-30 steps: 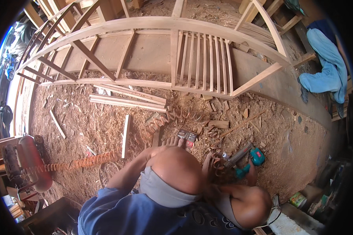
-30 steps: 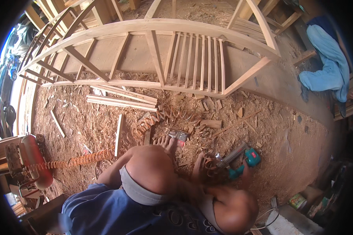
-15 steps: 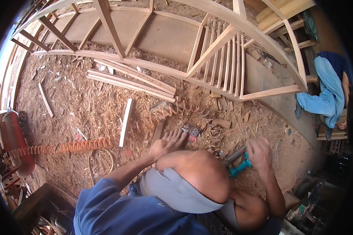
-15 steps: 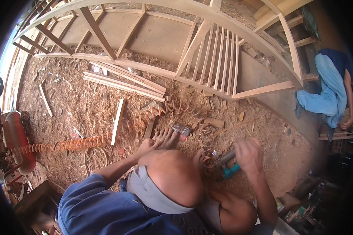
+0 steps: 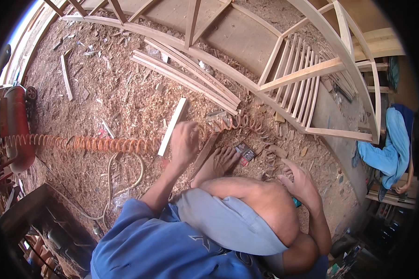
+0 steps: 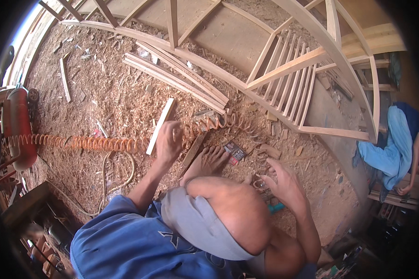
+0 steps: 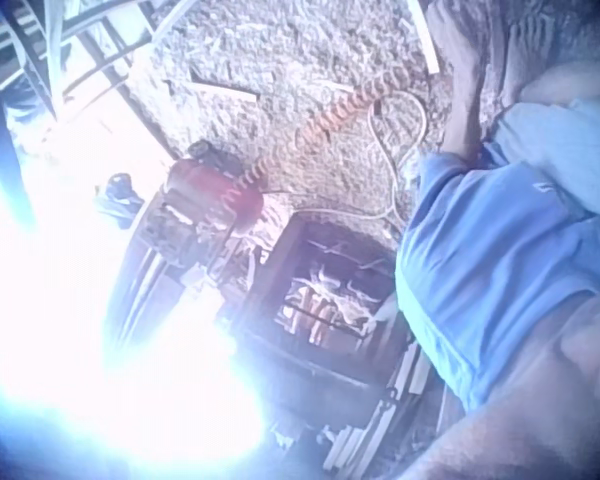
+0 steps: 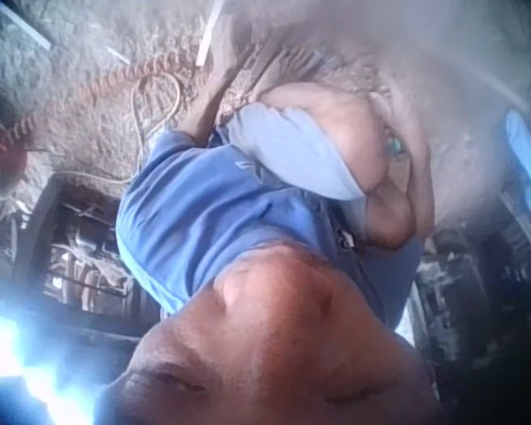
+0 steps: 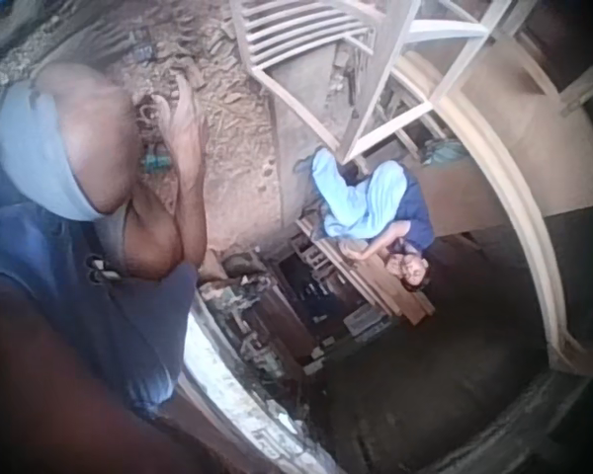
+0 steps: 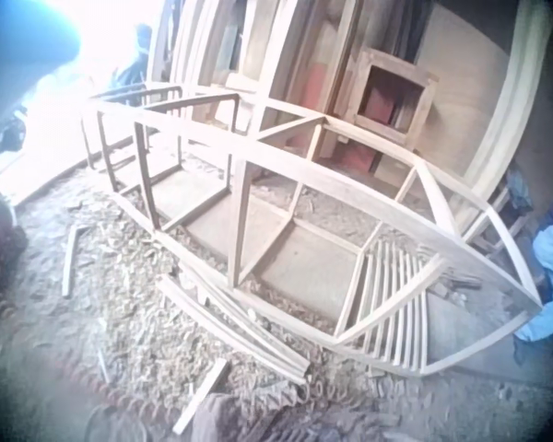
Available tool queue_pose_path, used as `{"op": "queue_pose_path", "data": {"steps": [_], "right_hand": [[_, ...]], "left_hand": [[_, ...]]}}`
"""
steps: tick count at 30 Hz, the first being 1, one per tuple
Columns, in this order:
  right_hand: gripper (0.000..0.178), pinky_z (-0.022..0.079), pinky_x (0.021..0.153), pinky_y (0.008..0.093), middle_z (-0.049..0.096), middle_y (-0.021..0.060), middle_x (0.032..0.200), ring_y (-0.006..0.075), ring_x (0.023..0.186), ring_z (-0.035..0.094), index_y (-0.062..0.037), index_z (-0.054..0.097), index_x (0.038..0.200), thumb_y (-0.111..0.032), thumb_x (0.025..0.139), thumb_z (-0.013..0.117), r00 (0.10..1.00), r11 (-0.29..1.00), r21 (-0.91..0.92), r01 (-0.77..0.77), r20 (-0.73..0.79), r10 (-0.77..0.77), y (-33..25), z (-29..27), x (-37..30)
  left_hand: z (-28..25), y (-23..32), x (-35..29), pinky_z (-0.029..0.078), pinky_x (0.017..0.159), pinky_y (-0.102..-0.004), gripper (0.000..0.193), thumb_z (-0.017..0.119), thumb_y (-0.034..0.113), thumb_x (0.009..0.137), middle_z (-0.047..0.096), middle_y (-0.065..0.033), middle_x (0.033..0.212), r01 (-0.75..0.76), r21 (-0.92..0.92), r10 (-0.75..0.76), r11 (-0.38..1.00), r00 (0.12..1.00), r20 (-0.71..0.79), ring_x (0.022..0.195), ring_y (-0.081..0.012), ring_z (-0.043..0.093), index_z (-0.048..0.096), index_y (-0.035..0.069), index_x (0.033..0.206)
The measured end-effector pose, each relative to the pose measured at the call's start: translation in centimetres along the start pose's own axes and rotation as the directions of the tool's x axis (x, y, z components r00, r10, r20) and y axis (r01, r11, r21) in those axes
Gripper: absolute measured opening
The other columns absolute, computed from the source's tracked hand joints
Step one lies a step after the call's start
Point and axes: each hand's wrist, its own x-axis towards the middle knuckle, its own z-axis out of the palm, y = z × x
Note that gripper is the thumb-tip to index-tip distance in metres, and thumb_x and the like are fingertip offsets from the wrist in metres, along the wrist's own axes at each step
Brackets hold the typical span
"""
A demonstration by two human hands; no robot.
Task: The person is assembling a wooden chair frame by attaching slats to the seat using a nail gun. They position each slat and secure it with nails, working methodically across the seat area.
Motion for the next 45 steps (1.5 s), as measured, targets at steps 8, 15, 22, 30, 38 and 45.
{"op": "queue_pose_path", "data": {"steps": [8,15,22,30,38,45], "right_hand": [[0.051,0.056,0.081,0.0408,0.072,0.0214,0.103,0.0345,0.096,0.071,0.0009,0.057,0.134,-0.023,0.092,0.07,0.954,0.924,0.369,0.101,0.226,-0.195,-0.9,0.7,1.8],[0.052,0.057,0.085,0.0397,0.074,0.0191,0.098,0.0317,0.093,0.072,0.0001,0.056,0.136,-0.022,0.091,0.069,0.972,0.953,0.265,0.147,0.14,-0.189,2.1,1.0,2.4],[0.044,0.054,0.088,0.049,0.068,0.0223,0.109,0.0411,0.101,0.067,-0.0014,0.058,0.126,-0.024,0.09,0.068,0.945,0.967,-0.033,0.253,0.221,-0.24,3.1,2.3,4.6],[0.032,0.059,0.08,0.0467,0.065,0.0219,0.102,0.0362,0.09,0.067,0.0032,0.058,0.119,-0.017,0.094,0.062,0.908,0.92,-0.237,0.311,0.36,-0.214,2.4,-0.2,13.0],[0.03,0.059,0.082,0.0468,0.061,0.0292,0.107,0.0351,0.092,0.066,0.0054,0.058,0.121,-0.014,0.097,0.059,0.914,0.931,-0.106,0.349,-0.18,-0.364,-2.0,8.5,26.3],[0.016,0.058,0.078,0.0415,0.064,0.0165,0.102,0.0304,0.09,0.066,0.0009,0.062,0.107,-0.011,0.096,0.062,0.927,0.972,-0.046,0.232,-0.292,-0.235,-1.8,12.8,28.5]], "left_hand": [[-3.4,-6.5,4.0,0.048,0.053,-0.0315,0.033,0.067,0.02,0.096,0.067,-0.0101,0.09,0.367,0.421,-0.536,0.83,0.735,0.416,0.069,-0.0176,0.059,0.055,0.006,0.123],[-7.0,-9.9,8.7,0.043,0.052,-0.0318,0.046,0.055,0.035,0.104,0.073,-0.0116,0.097,0.488,0.42,-0.539,0.765,0.842,0.002,0.061,-0.013,0.054,0.049,0.008,0.141],[-6.3,-7.9,13.9,0.055,0.088,-0.0512,0.048,0.06,0.038,0.1,0.069,-0.0178,0.126,0.474,0.386,-0.497,0.792,0.866,-0.043,0.101,-0.0293,0.069,0.057,0.009,0.138],[7.8,0.1,11.3,0.06,0.08,-0.0452,0.053,0.061,0.051,0.098,0.073,-0.0192,0.11,0.455,0.221,-0.498,0.863,0.688,0.527,0.092,-0.0286,0.071,0.067,0.002,0.115],[7.1,-1.5,9.0,0.056,0.078,-0.0396,0.047,0.065,0.044,0.096,0.073,-0.0202,0.099,0.495,0.057,-0.465,0.867,0.763,0.45,0.089,-0.0295,0.071,0.067,-0.002,0.104],[1.9,-3.8,8.3,0.056,0.086,-0.0373,0.038,0.061,0.034,0.1,0.074,-0.0165,0.107,0.672,0.045,-0.631,0.739,0.668,0.395,0.095,-0.0256,0.072,0.067,-0.001,0.116]]}}
